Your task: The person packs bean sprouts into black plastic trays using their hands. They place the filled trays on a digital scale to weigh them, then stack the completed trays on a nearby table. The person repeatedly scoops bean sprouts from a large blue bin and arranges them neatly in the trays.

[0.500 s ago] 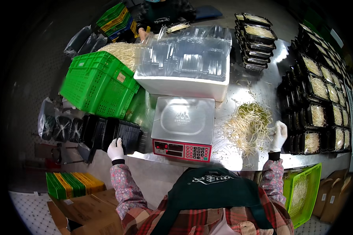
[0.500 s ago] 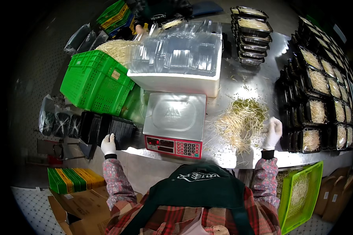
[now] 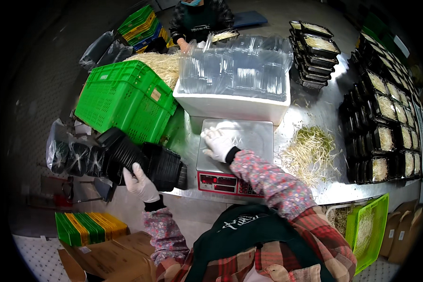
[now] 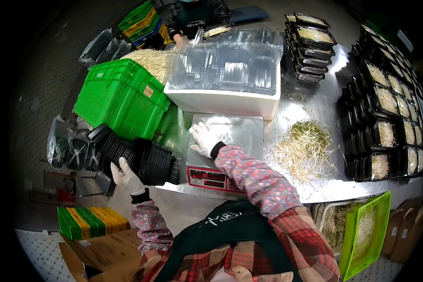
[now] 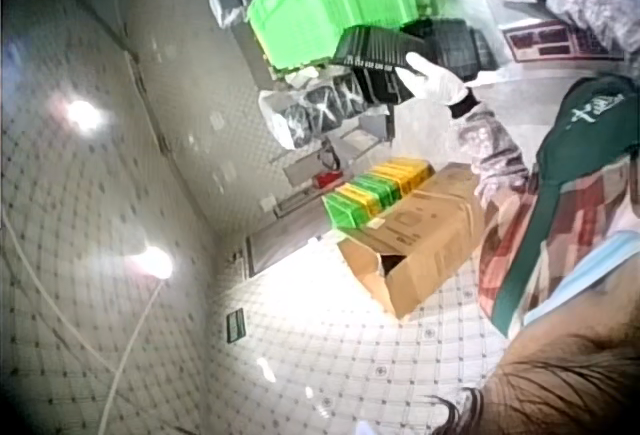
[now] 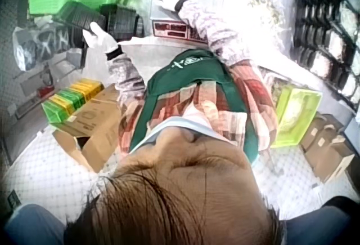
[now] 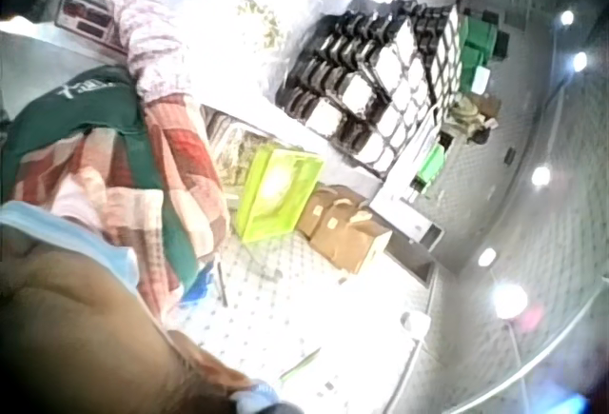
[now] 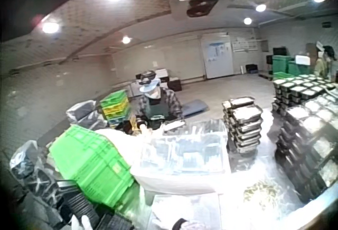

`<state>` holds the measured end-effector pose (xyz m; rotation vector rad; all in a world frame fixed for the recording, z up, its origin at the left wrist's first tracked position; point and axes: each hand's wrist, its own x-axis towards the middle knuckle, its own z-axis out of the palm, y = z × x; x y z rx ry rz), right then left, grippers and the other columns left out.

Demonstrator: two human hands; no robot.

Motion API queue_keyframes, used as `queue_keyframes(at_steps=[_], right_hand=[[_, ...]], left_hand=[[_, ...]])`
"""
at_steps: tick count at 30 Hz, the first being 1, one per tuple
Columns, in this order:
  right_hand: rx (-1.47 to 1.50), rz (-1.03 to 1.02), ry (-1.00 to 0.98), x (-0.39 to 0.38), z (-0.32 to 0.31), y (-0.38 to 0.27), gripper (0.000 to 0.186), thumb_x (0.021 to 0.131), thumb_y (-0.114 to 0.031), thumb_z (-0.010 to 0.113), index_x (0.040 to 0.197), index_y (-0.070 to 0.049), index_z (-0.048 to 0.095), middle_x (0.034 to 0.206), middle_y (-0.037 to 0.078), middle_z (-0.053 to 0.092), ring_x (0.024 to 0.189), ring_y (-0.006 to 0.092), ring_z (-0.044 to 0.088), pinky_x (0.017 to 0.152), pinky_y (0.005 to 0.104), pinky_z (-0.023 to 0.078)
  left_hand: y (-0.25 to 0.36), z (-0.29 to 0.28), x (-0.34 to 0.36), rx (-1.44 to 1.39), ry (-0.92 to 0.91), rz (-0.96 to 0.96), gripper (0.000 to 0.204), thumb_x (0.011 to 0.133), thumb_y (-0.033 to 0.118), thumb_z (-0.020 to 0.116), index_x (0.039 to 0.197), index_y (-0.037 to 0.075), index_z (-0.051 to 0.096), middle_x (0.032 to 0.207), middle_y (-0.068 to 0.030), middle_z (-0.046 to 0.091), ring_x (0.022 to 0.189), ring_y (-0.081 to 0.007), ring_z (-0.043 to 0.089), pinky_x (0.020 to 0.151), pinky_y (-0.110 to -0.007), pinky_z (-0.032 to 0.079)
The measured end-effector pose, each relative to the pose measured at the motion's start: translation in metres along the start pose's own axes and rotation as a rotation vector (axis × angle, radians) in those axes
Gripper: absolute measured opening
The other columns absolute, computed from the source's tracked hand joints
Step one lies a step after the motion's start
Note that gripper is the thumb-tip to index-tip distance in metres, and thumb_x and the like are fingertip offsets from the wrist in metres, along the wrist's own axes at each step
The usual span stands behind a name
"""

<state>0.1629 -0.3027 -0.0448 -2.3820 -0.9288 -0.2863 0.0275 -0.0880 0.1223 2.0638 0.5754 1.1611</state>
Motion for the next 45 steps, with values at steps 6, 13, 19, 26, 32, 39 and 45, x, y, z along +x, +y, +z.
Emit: queue_keyframes(at_steps=[6, 13, 19, 26, 32, 39, 45], right_hand=[[-0.148, -0.083, -0.162, -0.037, -0.009, -0.029, 0.02, 0.077, -0.028, 0.067, 0.086, -0.011, 0.064, 0.092, 0.008, 0.059, 0.091, 0.0263, 0.056, 0.081, 0.0416, 0.045], [-0.296, 0.367, 0.16, -0.215, -0.138, 0.067, 0.015, 0.083, -0.027, 0.064, 0.085, -0.012, 0.063, 0.085, 0.006, 0.057, 0.085, 0.0281, 0.056, 0.075, 0.0425, 0.046], [-0.35, 1.007, 0.539, -0.371, -0.213, 0.082, 0.075, 0.073, -0.033, 0.081, 0.137, -0.011, 0.048, 0.138, 0.018, 0.048, 0.125, 0.0356, 0.045, 0.105, 0.0436, 0.038], [-0.198, 1.043, -0.287, -0.362, -0.166, 0.036, 0.124, 0.058, -0.045, 0.088, 0.155, -0.022, 0.014, 0.16, 0.02, 0.009, 0.147, 0.0452, 0.008, 0.109, 0.0667, 0.025], [-0.319, 0.967, -0.267, -0.323, -0.192, 0.138, 0.131, 0.053, -0.027, 0.092, 0.155, -0.024, 0.009, 0.16, 0.018, 0.011, 0.131, 0.041, 0.043, 0.095, 0.0485, 0.05], [-0.208, 0.736, -0.314, -0.303, -0.188, 0.221, 0.066, 0.07, -0.019, 0.074, 0.132, -0.013, 0.05, 0.113, 0.016, 0.062, 0.097, 0.0337, 0.065, 0.08, 0.0426, 0.054], [-0.103, 0.793, -0.184, -0.355, -0.232, 0.212, 0.024, 0.076, -0.027, 0.068, 0.096, -0.013, 0.07, 0.094, 0.011, 0.068, 0.088, 0.0322, 0.067, 0.077, 0.0437, 0.054]], left_hand=[[0.032, 0.066, -0.047, -0.229, -0.504, 0.378, 0.034, 0.09, -0.002, 0.061, 0.124, 0.003, 0.061, 0.108, -0.0166, 0.067, 0.092, -0.0285, 0.067, 0.084, -0.032, 0.051], [0.001, 0.15, -0.121, 0.052, -1.12, 0.885, 0.037, 0.084, 0.007, 0.061, 0.12, 0.014, 0.063, 0.1, -0.0067, 0.067, 0.081, -0.0268, 0.066, 0.071, -0.039, 0.051], [0.084, 0.148, -0.135, 0.017, -1.123, 0.924, 0.087, 0.073, 0.014, 0.076, 0.149, 0.01, 0.034, 0.147, -0.0144, 0.04, 0.137, -0.0356, 0.036, 0.11, -0.05, 0.031], [0.119, 0.158, -0.3, 0.089, -1.691, 1.185, 0.12, 0.061, 0.02, 0.086, 0.156, 0.021, 0.013, 0.158, -0.0158, 0.02, 0.141, -0.0385, 0.029, 0.102, -0.054, 0.042], [0.13, 0.258, -0.339, 0.36, -1.657, 0.972, 0.142, 0.047, 0.025, 0.094, 0.156, 0.028, 0.002, 0.162, -0.0137, 0.002, 0.135, -0.0423, 0.036, 0.091, -0.052, 0.051], [0.088, 0.339, -0.359, 0.328, -1.535, 0.819, 0.073, 0.072, 0.028, 0.079, 0.136, 0.014, 0.048, 0.116, -0.0177, 0.06, 0.1, -0.0348, 0.063, 0.084, -0.043, 0.053], [0.079, 0.282, -0.348, 0.051, -1.369, 0.655, 0.041, 0.076, 0.021, 0.073, 0.115, 0.009, 0.065, 0.099, -0.0146, 0.067, 0.089, -0.0342, 0.066, 0.079, -0.043, 0.053]])
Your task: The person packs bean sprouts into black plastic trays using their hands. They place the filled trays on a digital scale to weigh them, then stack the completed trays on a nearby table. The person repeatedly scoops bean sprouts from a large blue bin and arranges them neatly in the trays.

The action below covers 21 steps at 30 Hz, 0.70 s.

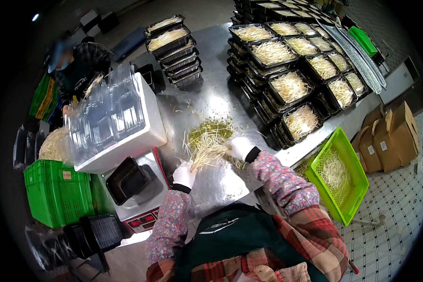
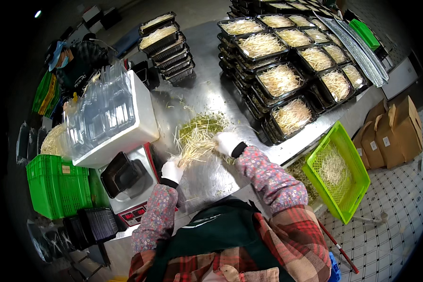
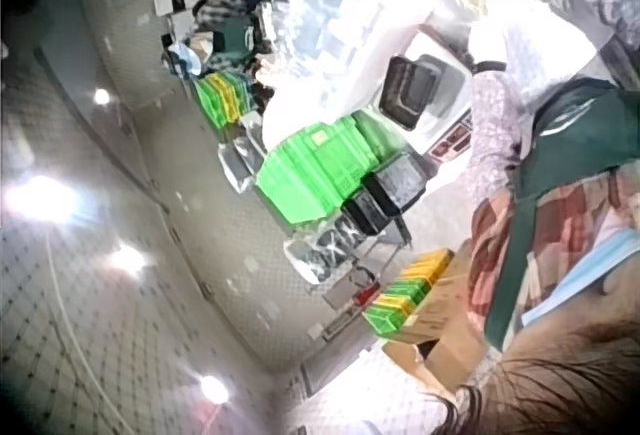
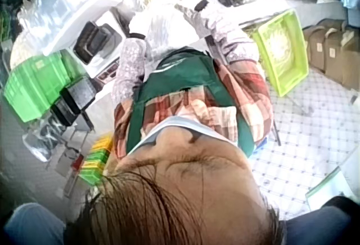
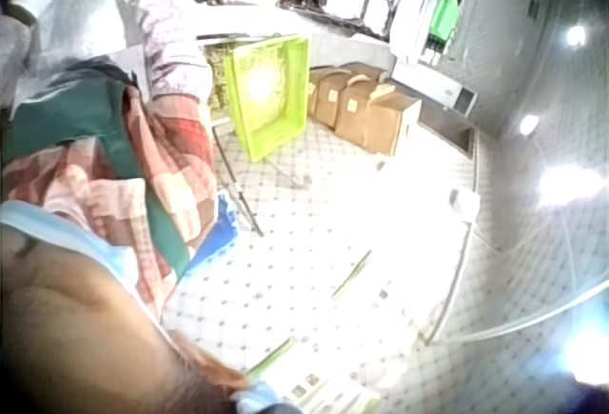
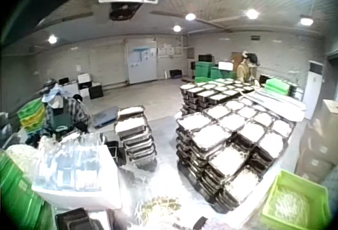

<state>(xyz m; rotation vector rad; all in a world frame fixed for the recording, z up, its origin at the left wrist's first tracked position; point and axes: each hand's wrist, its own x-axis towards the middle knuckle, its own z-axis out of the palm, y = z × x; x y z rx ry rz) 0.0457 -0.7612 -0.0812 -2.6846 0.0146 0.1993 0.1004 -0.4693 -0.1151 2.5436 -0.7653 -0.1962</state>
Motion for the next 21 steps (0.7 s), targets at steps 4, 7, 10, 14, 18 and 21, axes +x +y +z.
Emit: queue_keyframes(at_steps=[4, 7, 10, 14, 18, 21], right_hand=[[-0.057, -0.02, 0.162, -0.029, 0.005, 0.037, 0.035, 0.075, -0.031, 0.073, 0.104, -0.012, 0.069, 0.093, 0.017, 0.068, 0.086, 0.0364, 0.066, 0.075, 0.0461, 0.053], [-0.073, 0.031, 0.086, -0.033, 0.035, 0.059, 0.034, 0.076, -0.03, 0.071, 0.103, -0.01, 0.069, 0.092, 0.018, 0.068, 0.087, 0.0374, 0.066, 0.076, 0.0462, 0.053], [-0.016, 0.15, -0.02, -0.023, 0.024, 0.058, 0.028, 0.079, -0.029, 0.068, 0.097, -0.009, 0.07, 0.087, 0.02, 0.069, 0.083, 0.0374, 0.067, 0.076, 0.0457, 0.053], [0.194, 0.057, -0.018, -0.041, -0.041, -0.005, 0.021, 0.08, -0.023, 0.066, 0.093, -0.007, 0.066, 0.087, 0.019, 0.068, 0.084, 0.0356, 0.066, 0.077, 0.045, 0.053], [0.1, -0.158, -0.073, -0.026, 0.003, -0.038, 0.027, 0.078, -0.018, 0.067, 0.101, -0.005, 0.062, 0.097, 0.017, 0.064, 0.093, 0.0346, 0.065, 0.083, 0.0429, 0.052], [0.058, -0.129, -0.203, -0.032, 0.011, -0.03, 0.081, 0.072, -0.026, 0.079, 0.139, -0.002, 0.042, 0.129, 0.023, 0.051, 0.119, 0.0362, 0.054, 0.098, 0.0426, 0.046]], left_hand=[[0.013, -0.005, -0.017, 0.06, -0.098, -0.075, 0.045, 0.077, 0.021, 0.073, 0.118, 0.009, 0.062, 0.103, -0.0159, 0.065, 0.09, -0.0344, 0.066, 0.08, -0.044, 0.053], [0.002, 0.017, -0.022, 0.058, -0.133, -0.054, 0.038, 0.078, 0.021, 0.072, 0.114, 0.011, 0.064, 0.102, -0.0155, 0.064, 0.087, -0.0348, 0.066, 0.077, -0.044, 0.053], [-0.012, 0.03, -0.037, 0.038, -0.083, 0.012, 0.03, 0.08, 0.02, 0.07, 0.109, 0.012, 0.066, 0.099, -0.0129, 0.065, 0.083, -0.0341, 0.066, 0.074, -0.044, 0.053], [0.036, -0.005, -0.06, -0.127, -0.003, 0.178, 0.031, 0.079, 0.015, 0.069, 0.11, 0.016, 0.067, 0.094, -0.0088, 0.063, 0.082, -0.031, 0.065, 0.072, -0.042, 0.054], [0.06, 0.018, -0.068, 0.0, -0.061, 0.108, 0.053, 0.076, 0.017, 0.073, 0.127, 0.02, 0.059, 0.117, -0.0057, 0.059, 0.097, -0.0286, 0.063, 0.076, -0.041, 0.054], [0.057, 0.015, -0.087, 0.005, -0.03, -0.007, 0.071, 0.071, 0.024, 0.08, 0.136, 0.018, 0.051, 0.133, -0.0074, 0.051, 0.109, -0.0295, 0.06, 0.082, -0.041, 0.054]])
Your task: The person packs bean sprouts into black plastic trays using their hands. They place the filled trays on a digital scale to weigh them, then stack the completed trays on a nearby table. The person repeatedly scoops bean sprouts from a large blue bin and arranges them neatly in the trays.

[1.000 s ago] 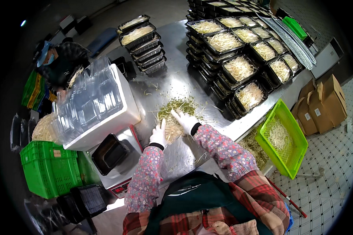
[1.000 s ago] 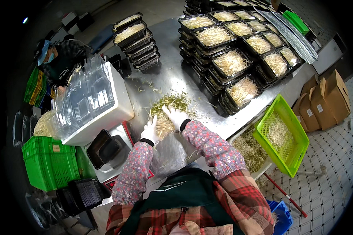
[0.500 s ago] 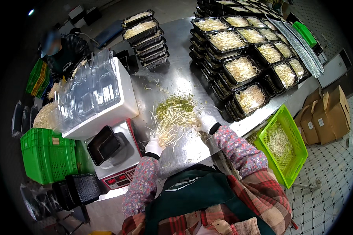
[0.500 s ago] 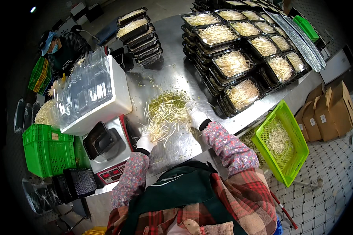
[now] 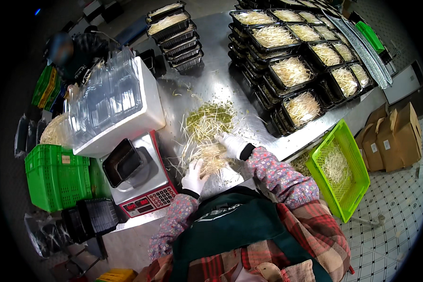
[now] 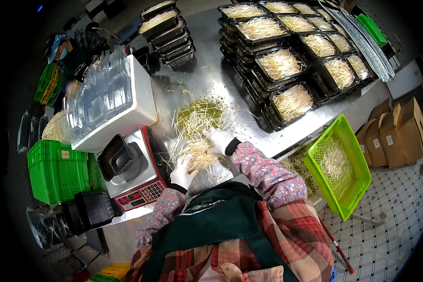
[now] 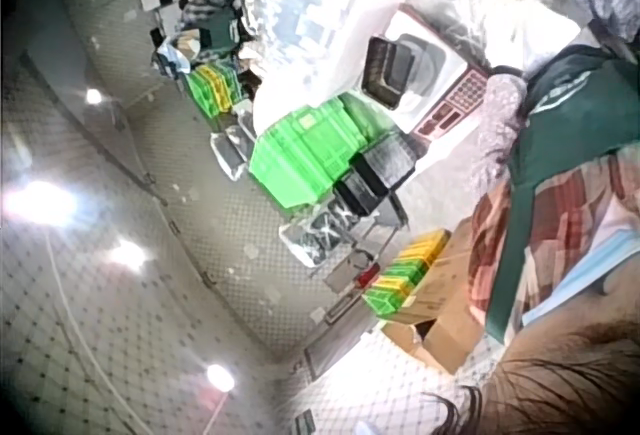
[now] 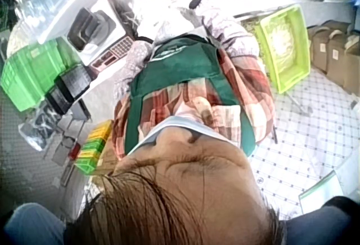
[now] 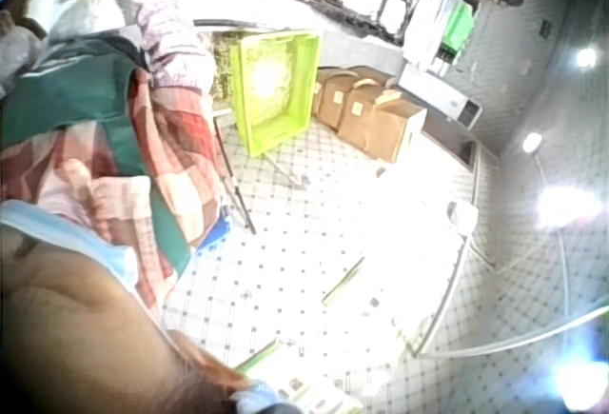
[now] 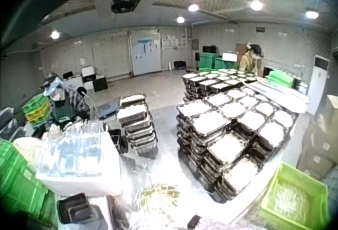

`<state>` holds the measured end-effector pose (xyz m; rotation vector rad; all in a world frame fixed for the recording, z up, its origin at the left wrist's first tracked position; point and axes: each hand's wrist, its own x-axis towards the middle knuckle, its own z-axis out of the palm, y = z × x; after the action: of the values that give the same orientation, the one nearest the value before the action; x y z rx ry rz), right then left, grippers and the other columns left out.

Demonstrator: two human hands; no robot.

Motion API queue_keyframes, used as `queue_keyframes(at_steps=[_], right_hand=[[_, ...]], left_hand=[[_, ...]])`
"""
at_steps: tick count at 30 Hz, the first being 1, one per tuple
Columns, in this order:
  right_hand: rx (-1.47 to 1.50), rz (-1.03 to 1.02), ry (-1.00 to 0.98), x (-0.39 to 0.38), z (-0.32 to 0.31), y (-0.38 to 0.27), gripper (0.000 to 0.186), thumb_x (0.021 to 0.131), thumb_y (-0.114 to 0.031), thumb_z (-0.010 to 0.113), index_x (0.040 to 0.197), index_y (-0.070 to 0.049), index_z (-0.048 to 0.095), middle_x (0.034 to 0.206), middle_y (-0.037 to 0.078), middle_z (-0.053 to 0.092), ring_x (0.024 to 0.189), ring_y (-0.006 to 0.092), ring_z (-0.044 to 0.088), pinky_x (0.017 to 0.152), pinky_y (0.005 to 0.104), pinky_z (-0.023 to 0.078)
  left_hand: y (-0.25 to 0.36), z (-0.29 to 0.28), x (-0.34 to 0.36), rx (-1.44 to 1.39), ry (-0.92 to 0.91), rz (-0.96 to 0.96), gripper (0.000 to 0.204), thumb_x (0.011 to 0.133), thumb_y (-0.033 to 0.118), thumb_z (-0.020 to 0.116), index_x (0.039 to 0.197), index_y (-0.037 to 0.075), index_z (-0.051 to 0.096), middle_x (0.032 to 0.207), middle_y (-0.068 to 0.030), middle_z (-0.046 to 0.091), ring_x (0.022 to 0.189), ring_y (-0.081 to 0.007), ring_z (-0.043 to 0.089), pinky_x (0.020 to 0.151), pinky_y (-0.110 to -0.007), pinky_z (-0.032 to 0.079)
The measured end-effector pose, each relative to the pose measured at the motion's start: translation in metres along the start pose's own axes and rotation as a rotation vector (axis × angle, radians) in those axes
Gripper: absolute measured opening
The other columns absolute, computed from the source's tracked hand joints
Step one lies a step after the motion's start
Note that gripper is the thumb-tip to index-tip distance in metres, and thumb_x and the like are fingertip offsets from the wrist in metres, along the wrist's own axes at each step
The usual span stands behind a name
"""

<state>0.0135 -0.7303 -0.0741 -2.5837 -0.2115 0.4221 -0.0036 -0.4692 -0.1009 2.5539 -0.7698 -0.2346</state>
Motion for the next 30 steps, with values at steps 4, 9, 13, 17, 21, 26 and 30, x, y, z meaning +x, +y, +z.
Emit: queue_keyframes(at_steps=[4, 9, 13, 17, 21, 26, 30], right_hand=[[-0.109, 0.059, 0.017, -0.026, -0.001, 0.01, 0.121, 0.057, -0.036, 0.089, 0.15, 0.0, 0.021, 0.149, 0.026, 0.032, 0.134, 0.0417, 0.039, 0.106, 0.0432, 0.041], [-0.229, 0.071, 0.082, -0.014, 0.063, 0.015, 0.081, 0.069, -0.026, 0.079, 0.138, -0.002, 0.042, 0.131, 0.023, 0.052, 0.117, 0.0379, 0.054, 0.093, 0.0436, 0.049], [-0.102, 0.063, 0.052, -0.009, 0.053, 0.02, 0.029, 0.08, -0.022, 0.066, 0.106, -0.009, 0.068, 0.096, 0.018, 0.067, 0.088, 0.0365, 0.066, 0.077, 0.0443, 0.053], [0.041, 0.195, 0.156, -0.024, 0.02, 0.044, 0.016, 0.079, -0.018, 0.068, 0.092, -0.009, 0.073, 0.084, 0.017, 0.069, 0.082, 0.034, 0.068, 0.074, 0.0423, 0.054], [0.31, 0.285, 0.237, -0.034, -0.029, 0.033, 0.022, 0.08, -0.024, 0.072, 0.097, -0.009, 0.073, 0.083, 0.017, 0.069, 0.078, 0.0347, 0.067, 0.071, 0.0411, 0.054], [0.105, 0.093, 0.072, 0.003, 0.024, 0.001, 0.033, 0.079, -0.016, 0.068, 0.111, -0.006, 0.067, 0.106, 0.02, 0.064, 0.101, 0.037, 0.062, 0.089, 0.0436, 0.05], [0.155, 0.078, 0.07, 0.002, 0.027, 0.008, 0.072, 0.072, -0.025, 0.076, 0.134, -0.002, 0.048, 0.129, 0.024, 0.052, 0.118, 0.0391, 0.052, 0.1, 0.0407, 0.044]], left_hand=[[0.017, -0.033, 0.01, -0.019, -0.107, -0.106, 0.123, 0.058, 0.022, 0.09, 0.155, 0.015, 0.014, 0.154, -0.0171, 0.027, 0.131, -0.038, 0.044, 0.092, -0.041, 0.052], [0.006, 0.0, 0.06, 0.152, -0.219, 0.024, 0.109, 0.061, 0.028, 0.087, 0.151, 0.014, 0.028, 0.143, -0.0169, 0.043, 0.116, -0.0348, 0.057, 0.087, -0.041, 0.054], [-0.012, 0.019, 0.067, 0.141, -0.186, 0.009, 0.032, 0.08, 0.019, 0.066, 0.111, 0.015, 0.069, 0.11, -0.0124, 0.065, 0.09, -0.0334, 0.066, 0.08, -0.044, 0.053], [-0.05, 0.027, 0.05, 0.046, -0.075, 0.077, 0.035, 0.077, 0.015, 0.066, 0.112, 0.015, 0.068, 0.107, -0.0117, 0.066, 0.094, -0.0308, 0.066, 0.082, -0.042, 0.053], [-0.044, -0.001, 0.034, 0.008, -0.107, 0.073, 0.044, 0.075, 0.011, 0.069, 0.119, 0.016, 0.065, 0.112, -0.0076, 0.064, 0.104, -0.0304, 0.061, 0.085, -0.041, 0.052], [0.004, -0.003, 0.032, 0.036, -0.023, -0.002, 0.062, 0.073, 0.013, 0.076, 0.132, 0.012, 0.057, 0.13, -0.0137, 0.056, 0.116, -0.0319, 0.057, 0.097, -0.039, 0.048], [-0.01, -0.031, 0.001, -0.212, 0.063, -0.023, 0.049, 0.071, 0.011, 0.079, 0.118, 0.007, 0.066, 0.128, -0.0158, 0.059, 0.117, -0.0335, 0.058, 0.098, -0.037, 0.049]])
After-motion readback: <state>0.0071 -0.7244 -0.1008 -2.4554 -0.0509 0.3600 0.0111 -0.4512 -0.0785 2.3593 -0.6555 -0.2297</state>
